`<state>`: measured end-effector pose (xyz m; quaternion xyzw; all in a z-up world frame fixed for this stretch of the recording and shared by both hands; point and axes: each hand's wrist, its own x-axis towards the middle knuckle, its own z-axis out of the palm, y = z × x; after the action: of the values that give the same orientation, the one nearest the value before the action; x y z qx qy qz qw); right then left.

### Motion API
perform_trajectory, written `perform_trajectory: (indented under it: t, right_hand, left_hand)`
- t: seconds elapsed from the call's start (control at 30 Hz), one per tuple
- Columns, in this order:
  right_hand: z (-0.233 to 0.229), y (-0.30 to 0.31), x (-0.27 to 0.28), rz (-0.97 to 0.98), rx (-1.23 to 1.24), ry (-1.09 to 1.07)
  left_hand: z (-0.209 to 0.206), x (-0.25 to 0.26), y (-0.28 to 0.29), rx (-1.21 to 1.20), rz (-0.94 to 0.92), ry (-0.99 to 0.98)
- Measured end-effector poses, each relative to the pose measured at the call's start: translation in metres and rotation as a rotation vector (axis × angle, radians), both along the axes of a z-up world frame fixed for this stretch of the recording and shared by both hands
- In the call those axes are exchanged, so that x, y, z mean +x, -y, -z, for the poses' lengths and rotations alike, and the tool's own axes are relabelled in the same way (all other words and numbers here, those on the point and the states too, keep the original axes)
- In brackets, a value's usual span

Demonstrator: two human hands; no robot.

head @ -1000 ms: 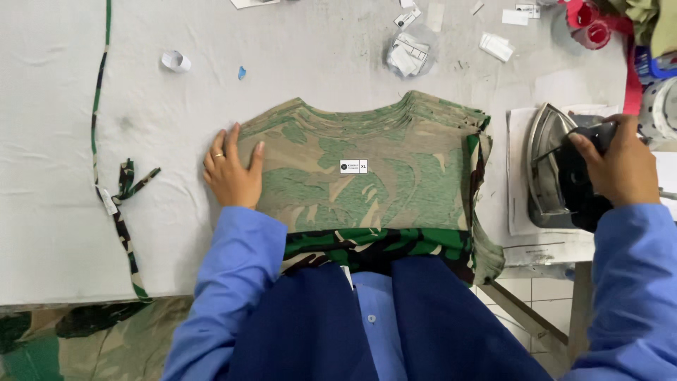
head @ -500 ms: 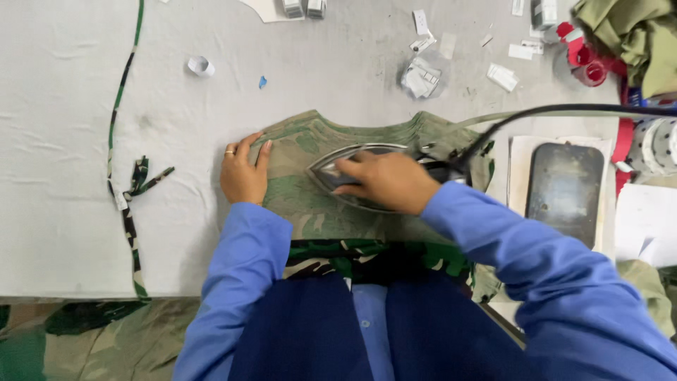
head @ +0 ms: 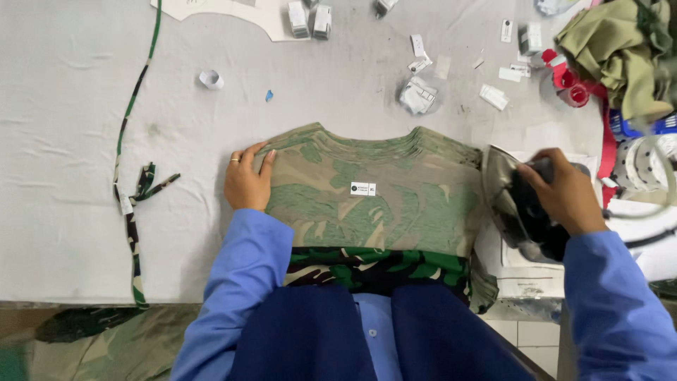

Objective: The person irons a camouflage-patterned t-shirt on a white table. They repeatedly pick up small white labels, place them on the shirt's chest area, and press them with a steam iron. The person also adjusts the shirt's position and folds the bottom hem during the process.

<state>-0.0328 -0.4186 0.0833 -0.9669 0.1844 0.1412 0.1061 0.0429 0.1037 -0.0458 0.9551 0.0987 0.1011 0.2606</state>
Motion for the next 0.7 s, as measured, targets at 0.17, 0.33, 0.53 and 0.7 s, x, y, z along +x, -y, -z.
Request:
perform_trajectory:
  t: [0.17, 0.33, 0.53, 0.7]
  right_hand:
    - [0.053, 0.092, -0.034, 0.169, -0.083, 0.021]
    - [0.052, 0.005, -0.049, -0.023, -0.502, 0.351]
    - [0.062, -0.209, -0.109, -0.911, 0.379, 0.334]
    - [0.062, -0.200, -0.090, -0.665, 0.781, -0.198]
  left_hand:
    - [0.005, 0.001, 0.000, 0.081, 0.002, -0.067]
    - [-0.035, -0.027, 0.026, 0.288, 0.067, -0.004]
    - [-0.057, -0.088, 0.064, 0.087, 0.483, 0.013]
    - [-0.083, -0.137, 0.089, -0.206, 0.851, -0.328]
